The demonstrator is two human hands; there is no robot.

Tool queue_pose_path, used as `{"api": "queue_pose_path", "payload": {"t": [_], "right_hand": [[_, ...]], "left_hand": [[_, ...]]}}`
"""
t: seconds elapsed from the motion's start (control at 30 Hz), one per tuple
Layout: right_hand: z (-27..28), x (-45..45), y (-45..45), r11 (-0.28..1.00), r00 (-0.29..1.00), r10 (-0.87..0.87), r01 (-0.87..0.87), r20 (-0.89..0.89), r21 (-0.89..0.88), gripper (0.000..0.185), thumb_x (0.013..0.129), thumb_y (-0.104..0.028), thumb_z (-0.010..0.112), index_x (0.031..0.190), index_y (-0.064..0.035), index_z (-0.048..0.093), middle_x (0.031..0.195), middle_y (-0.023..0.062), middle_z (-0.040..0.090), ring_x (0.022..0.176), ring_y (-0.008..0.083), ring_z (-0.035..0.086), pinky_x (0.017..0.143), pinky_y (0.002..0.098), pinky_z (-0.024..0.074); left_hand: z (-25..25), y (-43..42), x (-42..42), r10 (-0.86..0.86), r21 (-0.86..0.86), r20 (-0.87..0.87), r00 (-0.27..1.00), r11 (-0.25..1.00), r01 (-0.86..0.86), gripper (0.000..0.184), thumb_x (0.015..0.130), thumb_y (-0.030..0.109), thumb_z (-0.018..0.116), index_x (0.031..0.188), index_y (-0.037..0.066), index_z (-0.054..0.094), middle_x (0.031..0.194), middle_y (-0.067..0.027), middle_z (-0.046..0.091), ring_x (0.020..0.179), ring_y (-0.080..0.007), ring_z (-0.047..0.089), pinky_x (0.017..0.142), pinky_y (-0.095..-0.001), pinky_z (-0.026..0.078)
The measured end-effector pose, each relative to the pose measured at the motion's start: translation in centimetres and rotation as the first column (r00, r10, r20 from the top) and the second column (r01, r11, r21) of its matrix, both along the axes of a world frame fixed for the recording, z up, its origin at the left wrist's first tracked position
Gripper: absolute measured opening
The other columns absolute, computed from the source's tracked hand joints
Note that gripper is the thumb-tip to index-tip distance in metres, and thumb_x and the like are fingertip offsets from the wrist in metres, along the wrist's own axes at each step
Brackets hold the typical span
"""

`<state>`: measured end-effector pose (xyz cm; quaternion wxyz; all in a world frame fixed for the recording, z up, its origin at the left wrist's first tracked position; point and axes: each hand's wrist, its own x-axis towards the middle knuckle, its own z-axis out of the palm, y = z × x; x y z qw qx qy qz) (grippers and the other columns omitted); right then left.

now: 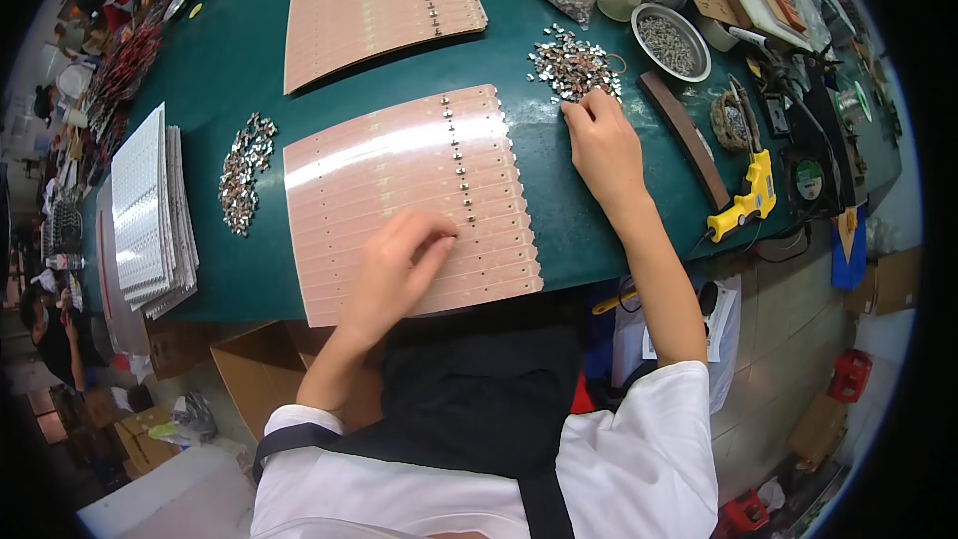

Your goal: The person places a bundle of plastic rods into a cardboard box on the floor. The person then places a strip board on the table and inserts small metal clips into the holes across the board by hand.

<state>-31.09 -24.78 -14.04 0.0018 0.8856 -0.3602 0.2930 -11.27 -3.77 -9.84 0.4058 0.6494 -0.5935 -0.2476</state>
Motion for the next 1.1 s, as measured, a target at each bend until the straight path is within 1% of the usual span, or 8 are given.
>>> {"api": "queue_pose_path", "payload": {"t": [0.13,0.4,0.53,0.6,0.7,0.9,1.07,1.1], "right_hand": [[0.2,0.0,0.4,0.999,0.998,0.021,-0.023,0.061,0.034,0.011,0.084,-0.006,0.069,0.094,-0.0042,0.064,0.089,0.0088,0.057,0.087,0.0283,0.060,0.073,0.0398,0.0512],[1.3,0.1,1.6,0.931,0.932,-0.046,-0.090,0.360,0.353,0.013,0.087,-0.004,0.068,0.099,-0.0016,0.064,0.093,0.0107,0.067,0.079,0.0248,0.066,0.070,0.0328,0.0529],[2.6,0.3,3.3,0.943,0.908,0.007,-0.146,0.419,0.300,0.013,0.087,-0.004,0.069,0.099,-0.0012,0.067,0.091,0.0102,0.068,0.075,0.0205,0.067,0.068,0.0296,0.0529],[2.9,0.2,5.0,0.821,0.878,-0.039,-0.243,0.476,0.516,0.012,0.088,0.001,0.066,0.100,0.0024,0.067,0.092,0.0090,0.069,0.083,0.0145,0.066,0.074,0.0266,0.0519],[2.9,0.0,7.6,0.678,0.830,-0.098,-0.349,0.549,0.647,0.010,0.085,-0.004,0.071,0.094,-0.0007,0.069,0.087,0.0096,0.067,0.075,0.0181,0.066,0.068,0.0284,0.0519],[3.0,0.8,11.8,0.760,0.872,0.316,-0.469,0.374,0.450,0.014,0.079,-0.001,0.071,0.092,-0.0008,0.065,0.090,0.0116,0.059,0.084,0.0295,0.061,0.074,0.0377,0.0511],[2.0,1.5,12.4,0.791,0.888,0.337,-0.447,0.313,0.417,0.014,0.078,-0.003,0.072,0.090,-0.0014,0.064,0.089,0.0113,0.057,0.086,0.0313,0.059,0.076,0.0396,0.0500],[1.9,1.6,12.4,0.802,0.890,0.340,-0.442,0.303,0.400,0.014,0.079,-0.003,0.072,0.090,-0.0014,0.063,0.089,0.0113,0.057,0.085,0.0311,0.059,0.075,0.0396,0.0500]], "left_hand": [[-1.6,-0.7,-1.4,0.024,-0.054,0.105,0.994,0.998,-0.019,0.006,0.084,0.003,0.069,0.090,0.002,0.066,0.088,-0.0089,0.058,0.079,-0.0249,0.060,0.069,-0.0342,0.050],[-2.0,-1.4,-1.7,0.035,-0.066,0.160,0.986,0.998,-0.025,0.007,0.082,0.005,0.069,0.088,0.004,0.065,0.087,-0.0092,0.056,0.083,-0.0285,0.058,0.073,-0.0388,0.049],[-1.9,-1.4,-1.7,0.037,-0.072,0.199,0.979,0.997,-0.023,0.008,0.081,0.005,0.069,0.088,0.005,0.064,0.087,-0.0085,0.055,0.083,-0.0291,0.059,0.072,-0.0400,0.050],[-1.6,-1.4,-1.9,0.052,-0.082,0.239,0.970,0.996,-0.033,0.008,0.081,0.005,0.070,0.087,0.005,0.065,0.087,-0.0087,0.056,0.083,-0.0291,0.059,0.072,-0.0396,0.049],[-1.4,-1.4,-2.3,0.063,-0.104,0.296,0.953,0.994,-0.033,0.008,0.079,0.005,0.071,0.084,0.004,0.066,0.087,-0.0091,0.058,0.082,-0.0292,0.060,0.071,-0.0392,0.050],[-2.4,-1.4,-1.5,0.013,-0.076,0.195,0.981,0.997,0.002,0.007,0.079,0.004,0.072,0.084,0.003,0.068,0.086,-0.0095,0.060,0.076,-0.0289,0.062,0.065,-0.0376,0.051],[-2.4,-0.7,-0.8,-0.016,-0.126,0.143,0.990,0.991,0.034,0.012,0.082,0.002,0.070,0.094,0.002,0.071,0.091,-0.0097,0.063,0.078,-0.0261,0.064,0.067,-0.0346,0.053],[-2.1,-0.2,-0.4,-0.008,-0.077,0.025,1.000,0.997,0.010,0.013,0.084,0.003,0.068,0.097,0.003,0.071,0.093,-0.0095,0.063,0.080,-0.0259,0.065,0.068,-0.0345,0.053]]}}
